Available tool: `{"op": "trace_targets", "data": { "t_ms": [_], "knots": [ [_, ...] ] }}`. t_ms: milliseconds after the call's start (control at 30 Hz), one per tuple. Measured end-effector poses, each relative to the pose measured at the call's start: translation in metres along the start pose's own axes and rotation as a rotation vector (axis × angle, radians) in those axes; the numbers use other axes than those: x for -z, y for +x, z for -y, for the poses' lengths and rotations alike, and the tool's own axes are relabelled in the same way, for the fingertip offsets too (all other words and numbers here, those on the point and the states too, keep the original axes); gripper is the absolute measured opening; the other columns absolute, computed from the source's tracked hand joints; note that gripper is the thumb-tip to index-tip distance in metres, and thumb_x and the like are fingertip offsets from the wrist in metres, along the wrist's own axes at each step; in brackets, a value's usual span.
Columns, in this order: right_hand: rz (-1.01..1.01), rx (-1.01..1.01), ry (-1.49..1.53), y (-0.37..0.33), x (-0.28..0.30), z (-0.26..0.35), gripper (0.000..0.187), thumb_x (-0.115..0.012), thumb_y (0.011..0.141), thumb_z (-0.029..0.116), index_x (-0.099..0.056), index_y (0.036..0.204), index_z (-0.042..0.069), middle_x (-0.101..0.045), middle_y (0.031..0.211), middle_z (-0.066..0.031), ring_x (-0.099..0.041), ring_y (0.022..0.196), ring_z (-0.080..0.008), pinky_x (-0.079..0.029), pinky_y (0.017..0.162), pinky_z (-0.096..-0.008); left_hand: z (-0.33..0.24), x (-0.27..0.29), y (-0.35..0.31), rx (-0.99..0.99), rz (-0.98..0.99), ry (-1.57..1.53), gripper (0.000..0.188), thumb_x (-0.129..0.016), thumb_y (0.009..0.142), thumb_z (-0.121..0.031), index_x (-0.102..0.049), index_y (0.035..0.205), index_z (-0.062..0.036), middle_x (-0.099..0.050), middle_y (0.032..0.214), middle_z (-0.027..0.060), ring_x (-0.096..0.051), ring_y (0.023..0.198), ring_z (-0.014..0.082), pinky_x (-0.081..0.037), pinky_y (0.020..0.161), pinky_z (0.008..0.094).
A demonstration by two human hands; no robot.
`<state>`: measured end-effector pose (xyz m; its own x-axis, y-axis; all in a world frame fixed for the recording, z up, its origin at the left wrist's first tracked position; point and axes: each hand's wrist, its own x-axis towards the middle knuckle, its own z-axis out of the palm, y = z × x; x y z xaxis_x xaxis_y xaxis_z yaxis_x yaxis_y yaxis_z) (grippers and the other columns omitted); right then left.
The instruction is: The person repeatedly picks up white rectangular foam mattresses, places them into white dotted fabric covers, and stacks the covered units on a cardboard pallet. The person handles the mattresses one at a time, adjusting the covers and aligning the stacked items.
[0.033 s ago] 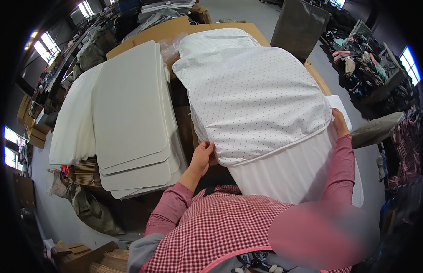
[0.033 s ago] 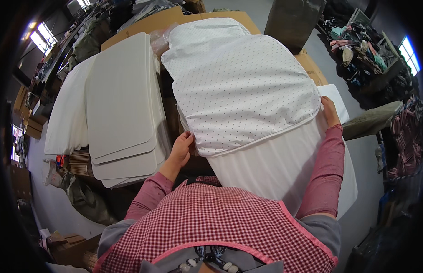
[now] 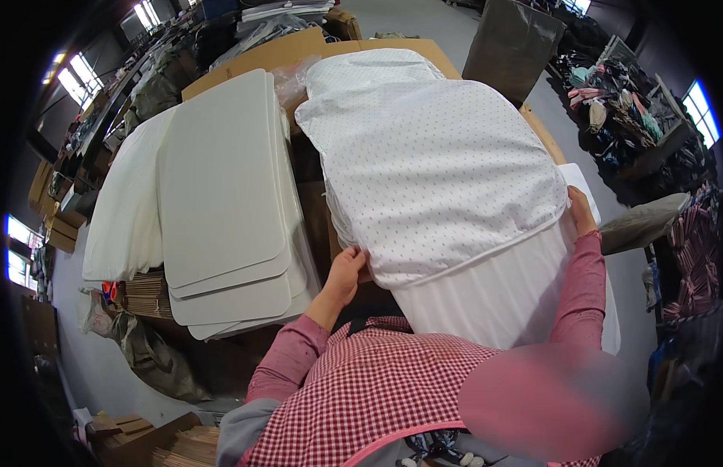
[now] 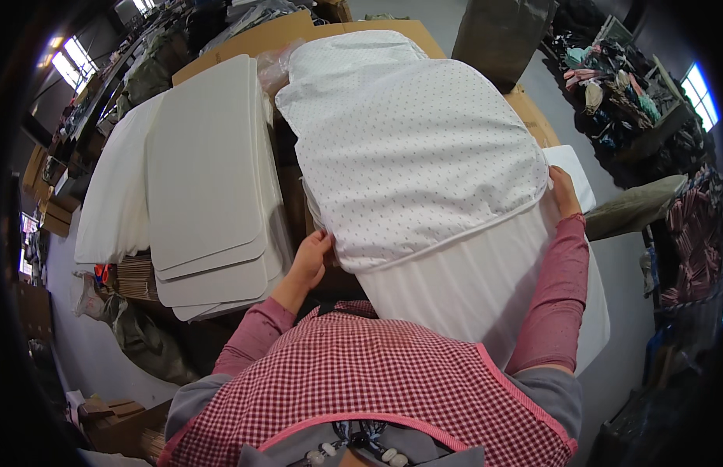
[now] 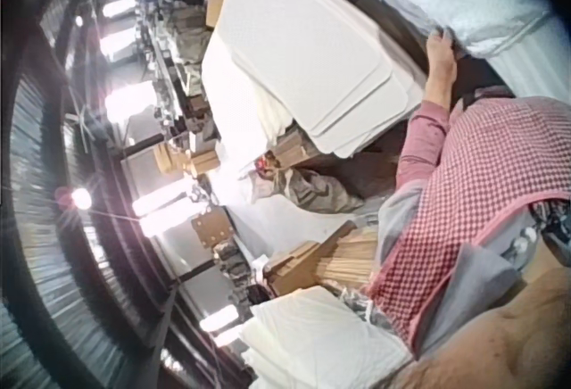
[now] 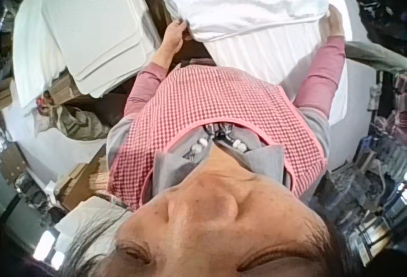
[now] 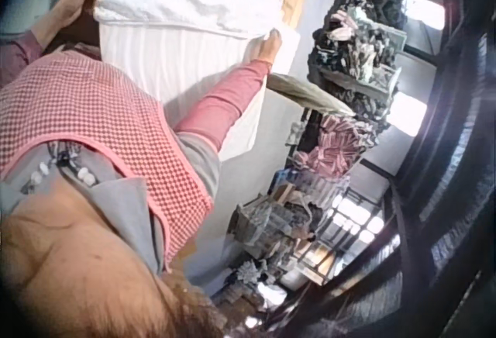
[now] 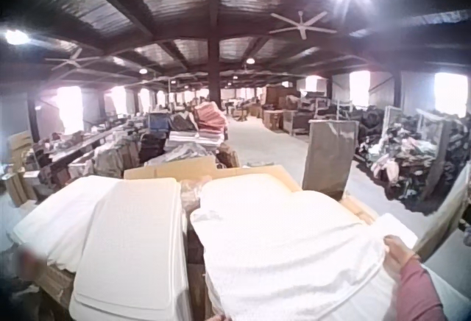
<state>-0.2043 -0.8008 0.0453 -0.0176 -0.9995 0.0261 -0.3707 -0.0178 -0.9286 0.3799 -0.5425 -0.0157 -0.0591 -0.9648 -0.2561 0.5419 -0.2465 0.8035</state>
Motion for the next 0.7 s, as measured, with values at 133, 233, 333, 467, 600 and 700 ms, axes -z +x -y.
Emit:
{"op": "trace_targets", "data": {
  "t_ms": [133, 233, 333, 467, 600, 700],
  "knots": [
    [-0.014, -0.175, 0.077, -0.003, -0.006, 0.022, 0.037, -0.053, 0.092, 0.019, -0.063, 0.118, -0.006, -0.067, 0.109, -0.0107, -0.061, 0.103, -0.0170, -0.047, 0.088, -0.0269, 0.020, -0.013, -0.039, 0.259, 0.581, 0.770, 0.026, -0.058, 0.099, -0.022, -0.065, 0.109, 0.0017, -0.067, 0.101, 0.0030, -0.058, 0.091, 0.0098, -0.047, 0.087, 0.0260],
    [-0.085, -0.006, 0.003, -0.009, -0.016, 0.064, 0.037, -0.056, 0.090, 0.014, -0.061, 0.122, -0.003, -0.065, 0.114, -0.0113, -0.061, 0.101, -0.0157, -0.049, 0.086, -0.0269, 0.031, -0.022, -0.049, 0.343, 0.421, 0.522, 0.032, -0.059, 0.098, -0.025, -0.064, 0.113, 0.0022, -0.067, 0.102, 0.0030, -0.058, 0.094, 0.0106, -0.047, 0.087, 0.0268],
    [0.038, 0.078, 0.114, -0.004, -0.017, 0.143, 0.052, -0.057, 0.090, 0.001, -0.049, 0.140, 0.010, -0.064, 0.113, -0.0110, -0.061, 0.100, -0.0143, -0.049, 0.082, -0.0241, 0.027, -0.032, -0.043, 0.383, 0.342, 0.508, 0.035, -0.063, 0.096, -0.026, -0.064, 0.115, 0.0031, -0.068, 0.104, 0.0042, -0.059, 0.094, 0.0112, -0.048, 0.086, 0.0275],
    [0.462, 0.487, 0.234, -0.019, -0.013, 0.262, 0.081, -0.055, 0.070, -0.014, -0.042, 0.146, 0.010, -0.050, 0.141, -0.0045, -0.048, 0.125, -0.0132, -0.038, 0.105, -0.0248, -0.005, -0.050, -0.026, 0.197, 0.204, 0.508, 0.030, -0.061, 0.094, -0.014, -0.061, 0.119, 0.0035, -0.067, 0.111, 0.0075, -0.062, 0.097, 0.0146, -0.049, 0.089, 0.0298],
    [0.246, 0.682, -0.231, -0.020, -0.023, 0.346, 0.038, -0.064, 0.077, -0.007, -0.066, 0.113, 0.006, -0.063, 0.108, 0.0014, -0.055, 0.101, -0.0076, -0.045, 0.092, -0.0224, -0.080, -0.059, 0.019, -0.151, -0.119, 0.289, 0.029, -0.056, 0.098, -0.019, -0.057, 0.121, -0.0018, -0.065, 0.109, 0.0046, -0.059, 0.098, 0.0184, -0.050, 0.084, 0.0352],
    [-0.086, 0.717, -0.174, 0.006, -0.038, 0.379, 0.017, -0.070, 0.084, 0.013, -0.065, 0.097, 0.003, -0.059, 0.083, 0.0051, -0.052, 0.081, -0.0044, -0.044, 0.076, -0.0200, -0.159, -0.050, 0.063, -0.381, -0.167, 0.411, 0.027, -0.058, 0.097, -0.019, -0.062, 0.108, 0.0052, -0.065, 0.092, 0.0063, -0.059, 0.077, 0.0151, -0.050, 0.069, 0.0308]
  ]
}}
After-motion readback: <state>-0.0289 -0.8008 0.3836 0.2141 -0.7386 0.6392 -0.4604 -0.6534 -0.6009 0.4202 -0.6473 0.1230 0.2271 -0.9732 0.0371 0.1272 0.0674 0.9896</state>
